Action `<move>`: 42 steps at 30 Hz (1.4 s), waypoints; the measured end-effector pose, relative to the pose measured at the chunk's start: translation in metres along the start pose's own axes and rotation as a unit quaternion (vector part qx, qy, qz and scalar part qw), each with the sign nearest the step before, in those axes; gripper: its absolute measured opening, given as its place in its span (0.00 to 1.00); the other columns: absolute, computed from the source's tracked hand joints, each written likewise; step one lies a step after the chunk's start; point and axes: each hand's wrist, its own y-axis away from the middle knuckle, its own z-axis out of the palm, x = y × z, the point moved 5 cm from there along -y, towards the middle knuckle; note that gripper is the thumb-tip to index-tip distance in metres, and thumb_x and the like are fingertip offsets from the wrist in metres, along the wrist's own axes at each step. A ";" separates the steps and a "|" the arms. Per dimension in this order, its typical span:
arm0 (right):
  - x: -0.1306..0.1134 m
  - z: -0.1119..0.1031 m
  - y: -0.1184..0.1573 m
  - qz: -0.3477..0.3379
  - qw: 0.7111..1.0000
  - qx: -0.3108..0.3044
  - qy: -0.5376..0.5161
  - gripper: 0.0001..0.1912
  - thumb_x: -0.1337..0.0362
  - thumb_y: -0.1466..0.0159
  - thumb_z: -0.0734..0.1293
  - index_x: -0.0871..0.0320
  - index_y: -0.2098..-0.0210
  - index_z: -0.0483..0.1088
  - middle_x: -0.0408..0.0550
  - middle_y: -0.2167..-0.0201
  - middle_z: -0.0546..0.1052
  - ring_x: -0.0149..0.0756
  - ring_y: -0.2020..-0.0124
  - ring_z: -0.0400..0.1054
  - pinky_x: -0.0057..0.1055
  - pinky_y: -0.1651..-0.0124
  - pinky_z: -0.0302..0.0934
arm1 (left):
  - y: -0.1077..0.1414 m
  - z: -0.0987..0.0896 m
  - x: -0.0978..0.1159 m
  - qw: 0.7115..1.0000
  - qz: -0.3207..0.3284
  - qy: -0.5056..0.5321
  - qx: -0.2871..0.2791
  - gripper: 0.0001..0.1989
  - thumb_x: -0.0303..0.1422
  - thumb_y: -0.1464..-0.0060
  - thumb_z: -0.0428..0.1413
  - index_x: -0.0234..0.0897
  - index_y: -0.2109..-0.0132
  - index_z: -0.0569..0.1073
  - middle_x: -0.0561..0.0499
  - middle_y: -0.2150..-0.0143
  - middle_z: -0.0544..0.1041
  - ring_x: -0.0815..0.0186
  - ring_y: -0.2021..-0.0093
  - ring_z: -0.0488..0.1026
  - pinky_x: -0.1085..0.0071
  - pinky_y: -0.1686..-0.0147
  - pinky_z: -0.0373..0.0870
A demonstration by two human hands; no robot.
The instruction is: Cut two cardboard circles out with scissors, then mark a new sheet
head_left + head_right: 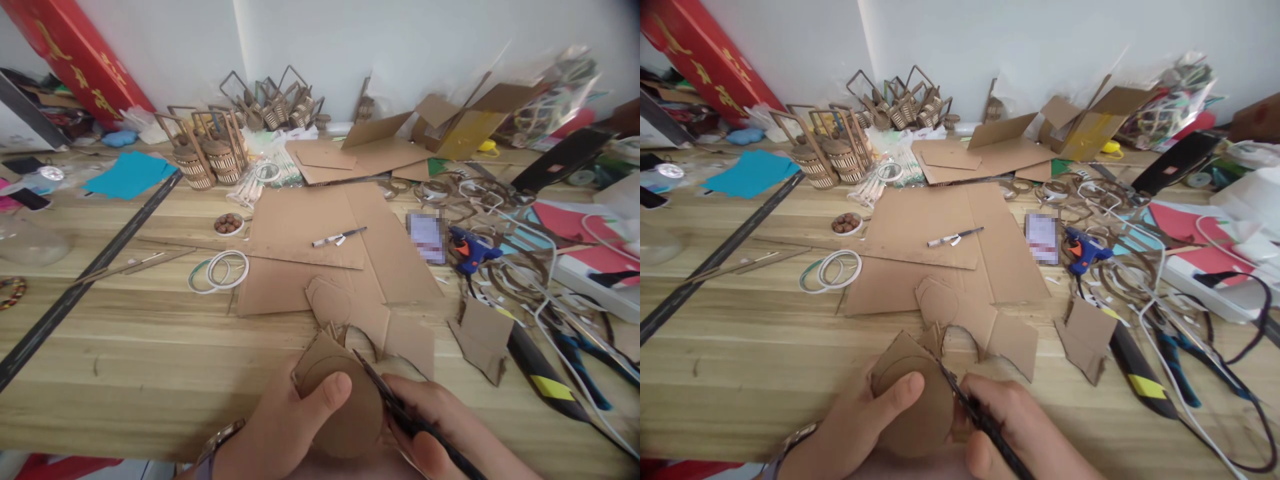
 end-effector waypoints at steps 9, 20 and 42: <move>-0.004 -0.001 0.000 -0.008 0.999 -0.029 -0.013 0.41 0.21 0.47 0.50 0.56 0.74 0.60 0.39 0.79 0.60 0.30 0.77 0.52 0.28 0.74 0.47 | 0.000 0.003 0.000 0.999 0.000 0.033 -0.015 0.23 0.50 0.45 0.61 0.36 0.51 0.79 0.44 0.53 0.83 0.53 0.51 0.78 0.63 0.50 0.74; 0.005 0.000 0.003 -0.006 1.000 -0.025 0.006 0.39 0.24 0.43 0.52 0.55 0.76 0.58 0.39 0.79 0.58 0.31 0.77 0.53 0.28 0.74 0.45 | 0.002 0.004 0.004 1.000 0.004 0.017 -0.008 0.24 0.50 0.44 0.60 0.36 0.50 0.79 0.45 0.53 0.83 0.55 0.51 0.78 0.65 0.50 0.73; 0.013 -0.008 0.000 0.022 0.998 -0.044 0.026 0.31 0.33 0.38 0.60 0.55 0.76 0.69 0.41 0.79 0.68 0.33 0.76 0.60 0.28 0.72 0.53 | -0.002 0.008 0.004 0.998 0.012 0.045 -0.050 0.22 0.48 0.44 0.61 0.36 0.51 0.79 0.45 0.56 0.83 0.55 0.53 0.79 0.63 0.51 0.73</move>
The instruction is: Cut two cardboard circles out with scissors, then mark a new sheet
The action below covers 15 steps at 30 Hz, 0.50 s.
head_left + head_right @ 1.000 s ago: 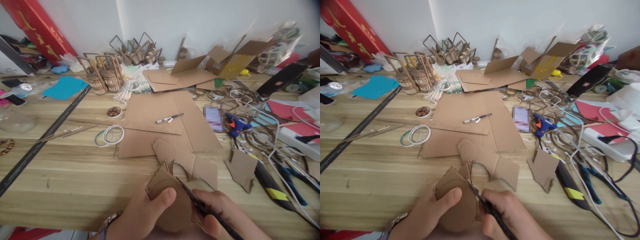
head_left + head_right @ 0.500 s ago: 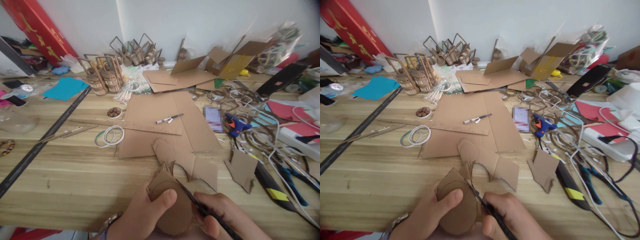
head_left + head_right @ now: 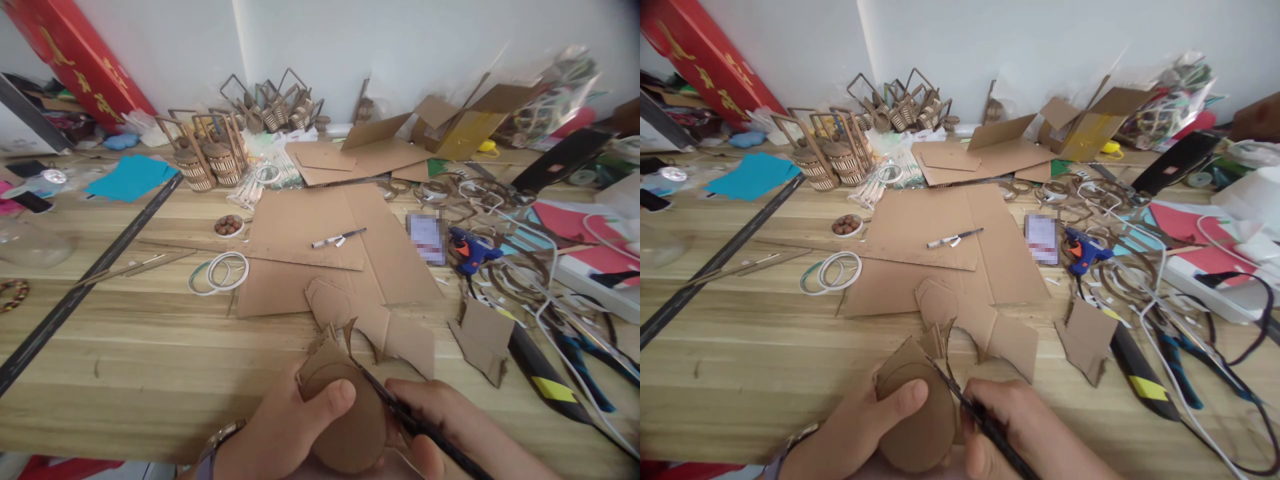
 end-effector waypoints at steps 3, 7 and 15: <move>-0.008 -0.002 0.001 -0.012 1.000 0.002 -0.003 0.34 0.29 0.41 0.59 0.55 0.76 0.66 0.39 0.79 0.63 0.32 0.77 0.54 0.28 0.74 0.48 | 0.001 0.002 -0.002 1.000 -0.014 0.017 -0.014 0.23 0.49 0.44 0.60 0.35 0.52 0.79 0.44 0.58 0.84 0.54 0.55 0.79 0.62 0.55 0.75; -0.012 0.000 0.002 -0.020 1.000 -0.004 -0.002 0.40 0.22 0.47 0.54 0.55 0.76 0.60 0.39 0.79 0.59 0.31 0.77 0.51 0.28 0.76 0.45 | 0.001 0.004 -0.001 0.999 -0.013 0.033 -0.024 0.23 0.50 0.45 0.61 0.35 0.52 0.79 0.45 0.60 0.84 0.54 0.56 0.80 0.62 0.56 0.76; 0.000 0.003 0.004 -0.025 0.999 0.014 0.028 0.35 0.29 0.39 0.56 0.56 0.77 0.63 0.38 0.82 0.60 0.30 0.79 0.54 0.29 0.76 0.45 | 0.001 0.003 0.004 1.000 0.006 0.000 -0.026 0.21 0.48 0.44 0.60 0.36 0.54 0.80 0.45 0.56 0.83 0.56 0.53 0.78 0.64 0.51 0.73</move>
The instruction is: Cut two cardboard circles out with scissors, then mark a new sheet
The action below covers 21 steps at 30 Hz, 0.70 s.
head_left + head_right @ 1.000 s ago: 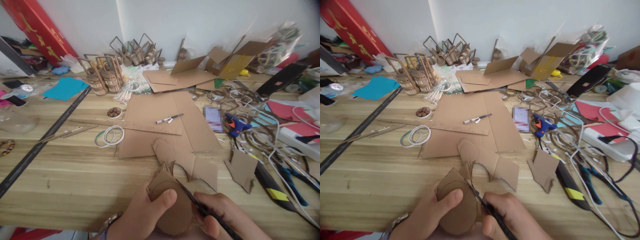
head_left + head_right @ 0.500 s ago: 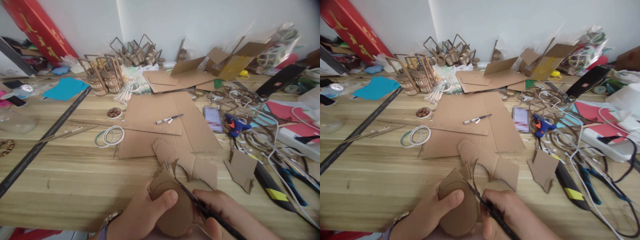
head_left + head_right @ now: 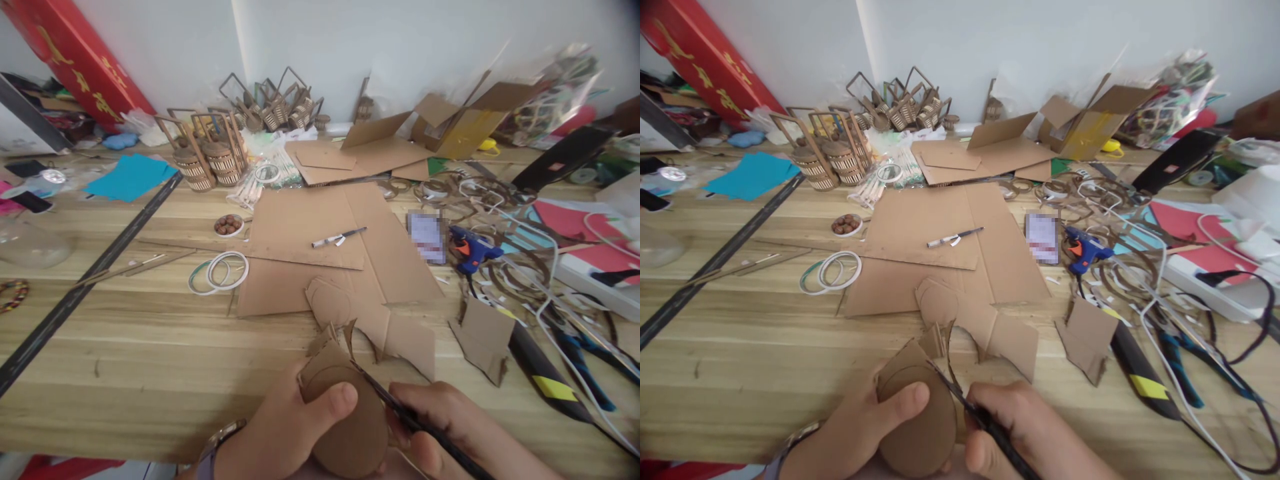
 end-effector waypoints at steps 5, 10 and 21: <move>-0.003 -0.003 0.001 -0.016 1.000 -0.005 -0.015 0.41 0.22 0.46 0.52 0.56 0.77 0.62 0.37 0.81 0.58 0.29 0.80 0.49 0.28 0.77 0.43 | 0.000 -0.001 -0.002 1.000 -0.001 0.001 -0.005 0.20 0.47 0.43 0.60 0.37 0.53 0.79 0.46 0.57 0.83 0.57 0.55 0.78 0.63 0.50 0.72; -0.009 -0.007 0.002 0.002 1.000 -0.012 0.000 0.41 0.21 0.48 0.51 0.56 0.78 0.59 0.38 0.82 0.57 0.29 0.79 0.49 0.28 0.77 0.42 | 0.000 0.000 -0.008 1.000 -0.015 0.019 -0.018 0.20 0.47 0.44 0.61 0.35 0.56 0.80 0.45 0.59 0.84 0.56 0.57 0.79 0.63 0.55 0.73; -0.002 0.004 -0.008 0.001 0.995 0.096 0.016 0.38 0.24 0.43 0.51 0.55 0.74 0.62 0.39 0.80 0.59 0.32 0.78 0.55 0.28 0.76 0.47 | -0.017 -0.004 -0.021 0.967 0.025 0.249 0.055 0.19 0.40 0.50 0.68 0.32 0.54 0.80 0.44 0.63 0.84 0.55 0.61 0.81 0.64 0.59 0.74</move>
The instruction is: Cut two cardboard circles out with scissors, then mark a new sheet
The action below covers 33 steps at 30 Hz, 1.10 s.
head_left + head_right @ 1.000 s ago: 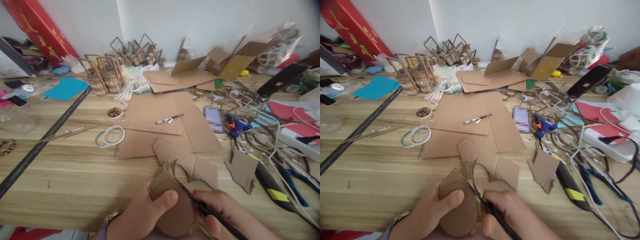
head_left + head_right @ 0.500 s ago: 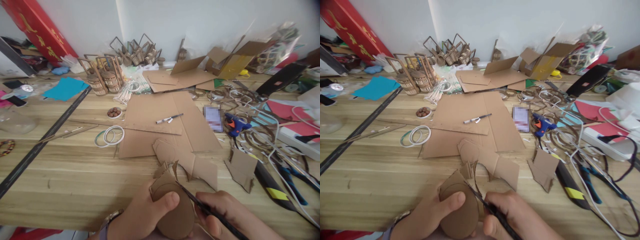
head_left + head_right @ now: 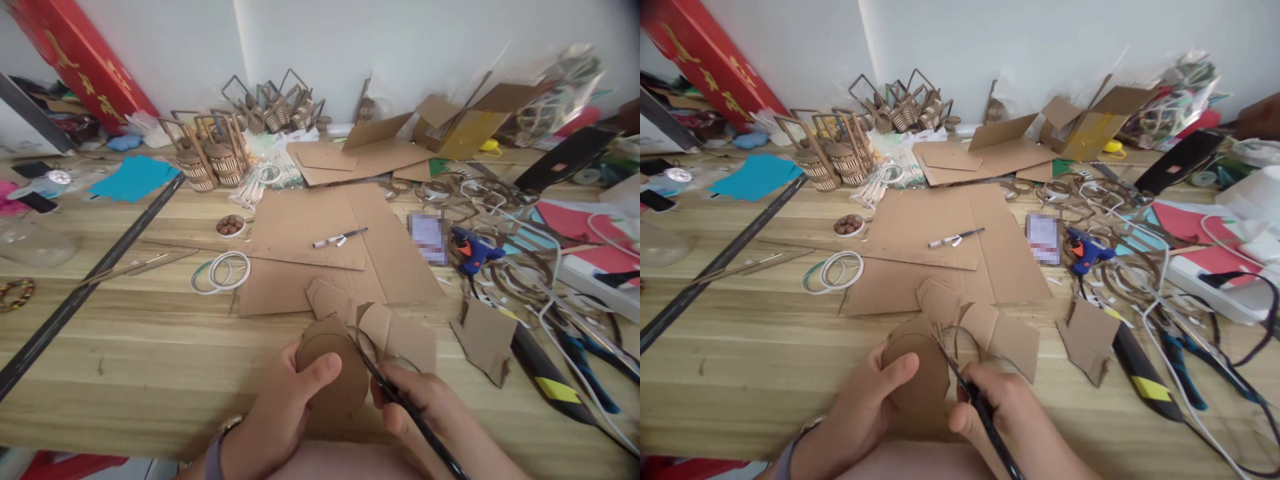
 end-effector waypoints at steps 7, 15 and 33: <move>0.004 0.011 -0.001 -0.032 0.999 -0.012 -0.014 0.37 0.28 0.38 0.52 0.56 0.72 0.65 0.42 0.79 0.65 0.33 0.77 0.59 0.28 0.76 0.51 | 0.004 -0.016 0.000 0.984 -0.016 -0.085 0.155 0.26 0.42 0.63 0.73 0.32 0.57 0.79 0.44 0.63 0.85 0.53 0.63 0.82 0.62 0.60 0.77; 0.000 0.006 0.003 -0.055 0.998 -0.020 -0.018 0.34 0.33 0.34 0.54 0.57 0.67 0.70 0.46 0.74 0.73 0.35 0.74 0.63 0.28 0.73 0.57 | 0.003 -0.014 0.009 0.975 -0.016 -0.172 0.140 0.28 0.44 0.61 0.71 0.33 0.55 0.78 0.43 0.59 0.85 0.51 0.58 0.81 0.62 0.59 0.77; -0.013 0.006 0.008 -0.059 0.998 -0.010 -0.028 0.34 0.35 0.32 0.53 0.58 0.68 0.71 0.45 0.76 0.71 0.35 0.74 0.63 0.27 0.72 0.58 | 0.005 -0.011 0.007 0.982 -0.015 -0.155 0.104 0.27 0.44 0.58 0.70 0.34 0.52 0.78 0.42 0.56 0.85 0.48 0.53 0.80 0.59 0.54 0.76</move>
